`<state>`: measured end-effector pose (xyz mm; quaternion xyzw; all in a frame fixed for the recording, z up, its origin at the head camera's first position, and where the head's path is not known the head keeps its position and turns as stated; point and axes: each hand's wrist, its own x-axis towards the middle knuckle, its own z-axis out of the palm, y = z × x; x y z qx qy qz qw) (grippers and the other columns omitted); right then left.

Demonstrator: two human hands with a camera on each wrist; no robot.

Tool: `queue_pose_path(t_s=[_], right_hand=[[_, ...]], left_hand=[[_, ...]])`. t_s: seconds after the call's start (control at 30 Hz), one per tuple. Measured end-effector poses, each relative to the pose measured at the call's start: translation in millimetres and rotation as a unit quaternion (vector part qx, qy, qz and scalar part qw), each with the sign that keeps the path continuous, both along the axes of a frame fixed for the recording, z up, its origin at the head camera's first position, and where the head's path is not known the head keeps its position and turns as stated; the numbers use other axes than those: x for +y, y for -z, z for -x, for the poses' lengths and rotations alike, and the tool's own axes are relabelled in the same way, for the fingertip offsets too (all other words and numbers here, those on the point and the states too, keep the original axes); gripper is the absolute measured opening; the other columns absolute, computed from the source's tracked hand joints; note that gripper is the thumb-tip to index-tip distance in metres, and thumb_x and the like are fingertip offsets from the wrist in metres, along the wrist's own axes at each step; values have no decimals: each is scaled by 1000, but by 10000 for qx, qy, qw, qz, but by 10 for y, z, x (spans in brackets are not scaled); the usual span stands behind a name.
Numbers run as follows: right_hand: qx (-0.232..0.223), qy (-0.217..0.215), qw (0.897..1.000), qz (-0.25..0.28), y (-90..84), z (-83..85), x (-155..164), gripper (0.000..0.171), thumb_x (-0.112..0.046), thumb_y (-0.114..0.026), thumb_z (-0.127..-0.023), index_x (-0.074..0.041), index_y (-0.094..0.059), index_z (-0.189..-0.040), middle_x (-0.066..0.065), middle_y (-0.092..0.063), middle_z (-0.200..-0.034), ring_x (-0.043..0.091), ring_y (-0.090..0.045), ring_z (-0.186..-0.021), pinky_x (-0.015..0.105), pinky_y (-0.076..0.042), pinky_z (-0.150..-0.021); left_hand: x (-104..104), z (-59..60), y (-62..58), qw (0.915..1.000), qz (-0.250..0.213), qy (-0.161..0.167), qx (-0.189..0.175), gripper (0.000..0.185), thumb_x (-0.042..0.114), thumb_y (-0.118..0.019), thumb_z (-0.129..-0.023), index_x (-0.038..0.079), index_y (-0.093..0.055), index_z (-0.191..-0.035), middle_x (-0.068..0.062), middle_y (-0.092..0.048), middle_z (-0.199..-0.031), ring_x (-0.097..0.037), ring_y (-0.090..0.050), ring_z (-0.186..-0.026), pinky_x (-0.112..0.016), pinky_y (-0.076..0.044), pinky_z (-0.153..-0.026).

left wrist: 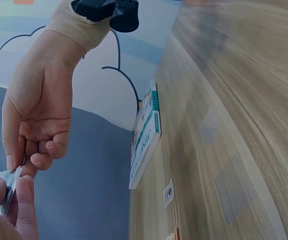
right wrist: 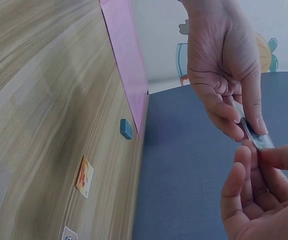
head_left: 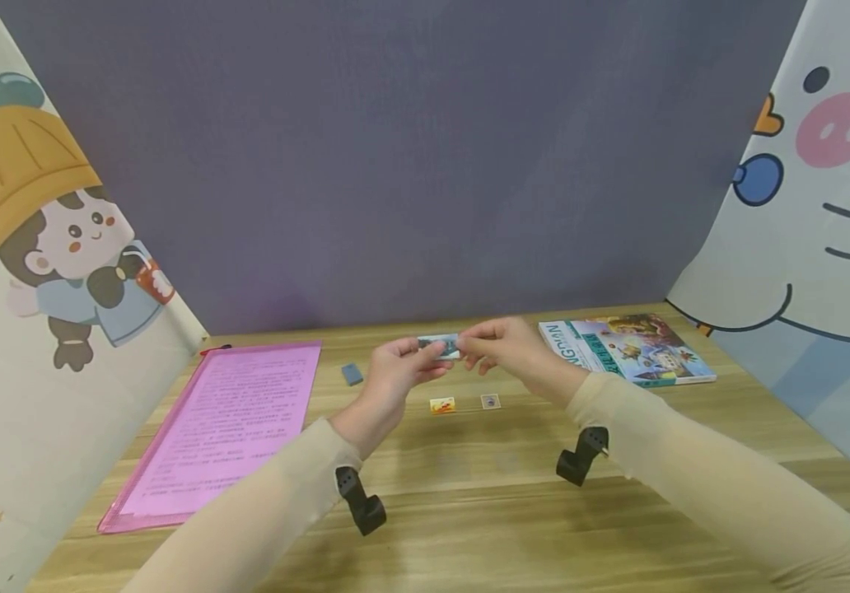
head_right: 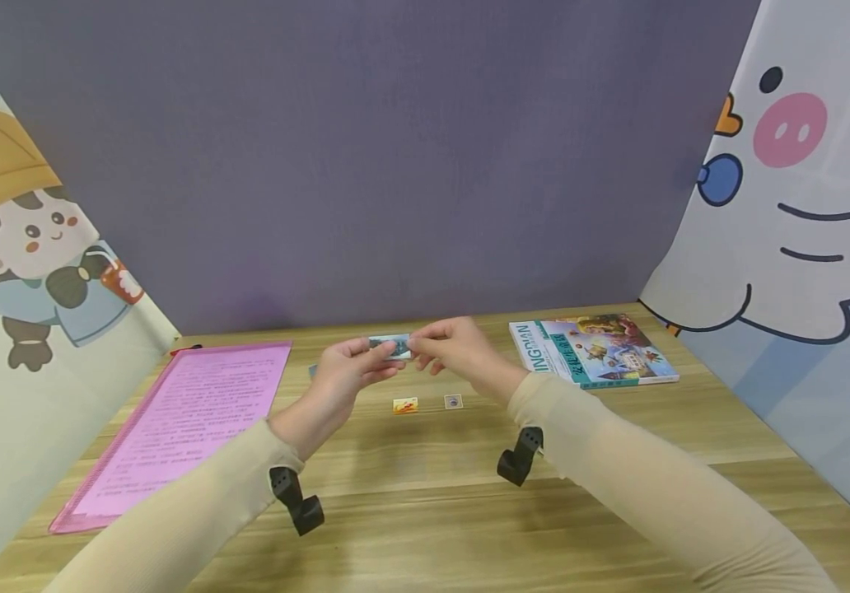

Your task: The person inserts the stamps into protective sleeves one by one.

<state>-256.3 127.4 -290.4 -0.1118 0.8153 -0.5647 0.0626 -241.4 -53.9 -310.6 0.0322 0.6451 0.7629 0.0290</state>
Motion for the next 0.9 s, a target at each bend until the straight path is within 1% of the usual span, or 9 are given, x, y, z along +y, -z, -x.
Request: queue_pose_path(t_s=[0.13,0.23,0.33,0.4,0.5,0.57,0.67,0.8,0.9], right_hand=[[30,-173,9998,-62,-5,-5,-3,28,-20,-63,-95,2,-67,-112,18,-70,-97,13,-64,-77,30,-59,-72],[16,-230,9997,-83,-10,-9,-3,28,-20,-62,-95,1,-67,-112,20,-70,-98,14,-64,-78,30,-59,-73],[-4,-208,9998,-38,-6,-6,3,28,-20,-63,-95,2,-67,-111,17,-70,-93,18,-65,-79,30,-59,-72],[-3,-160,9999,29,1,0,13,28,-19,-64,-94,3,-67,-111,12,-71,-89,19,-65,-78,30,-59,-72],[35,-122,9998,121,18,14,36,29,-18,-65,-94,5,-66,-111,5,-70,-85,18,-66,-76,30,-60,-71],[51,-113,9997,192,30,25,52,29,-17,-65,-93,6,-66,-111,5,-71,-85,16,-66,-74,31,-60,-71],[35,-109,9995,298,43,38,68,29,-17,-65,-93,6,-66,-111,10,-71,-88,14,-65,-73,31,-60,-71],[11,-87,9993,364,58,52,79,29,-17,-65,-93,6,-66,-109,17,-71,-93,14,-65,-72,32,-60,-71],[-13,-67,9992,384,63,53,74,29,-17,-65,-93,7,-66,-109,19,-70,-95,13,-65,-71,31,-60,-70]], left_hand=[[-11,3,5,10000,18,11,-9,22,10,-67,-91,-8,-66,-104,-12,-74,-86,-11,-71,-69,-26,-61,-74],[-28,4,8,10000,66,45,-39,21,12,-68,-91,-6,-66,-101,-7,-74,-84,-11,-71,-70,-27,-61,-76],[-56,-5,9,9999,129,39,-41,21,12,-69,-90,-5,-66,-102,-8,-74,-87,-11,-70,-71,-27,-61,-77],[-82,-15,7,9999,150,-37,-33,22,11,-70,-89,-4,-66,-104,-10,-74,-90,-11,-70,-71,-28,-61,-76],[-130,-33,1,9997,140,-209,-20,24,10,-70,-88,-4,-66,-108,-13,-74,-93,-11,-70,-70,-28,-61,-75],[-160,-39,3,9995,119,-295,9,25,8,-70,-89,-4,-66,-110,-13,-74,-94,-12,-70,-70,-28,-61,-74],[-191,-42,6,9992,116,-370,42,23,6,-69,-89,-5,-66,-109,-12,-74,-91,-12,-70,-69,-27,-61,-72],[-201,-35,11,9991,116,-410,17,22,6,-69,-89,-6,-67,-107,-8,-74,-83,-11,-69,-67,-26,-61,-69],[-200,-32,17,9990,126,-422,-2,21,6,-69,-89,-6,-67,-106,-6,-73,-80,-11,-69,-67,-25,-61,-67]])
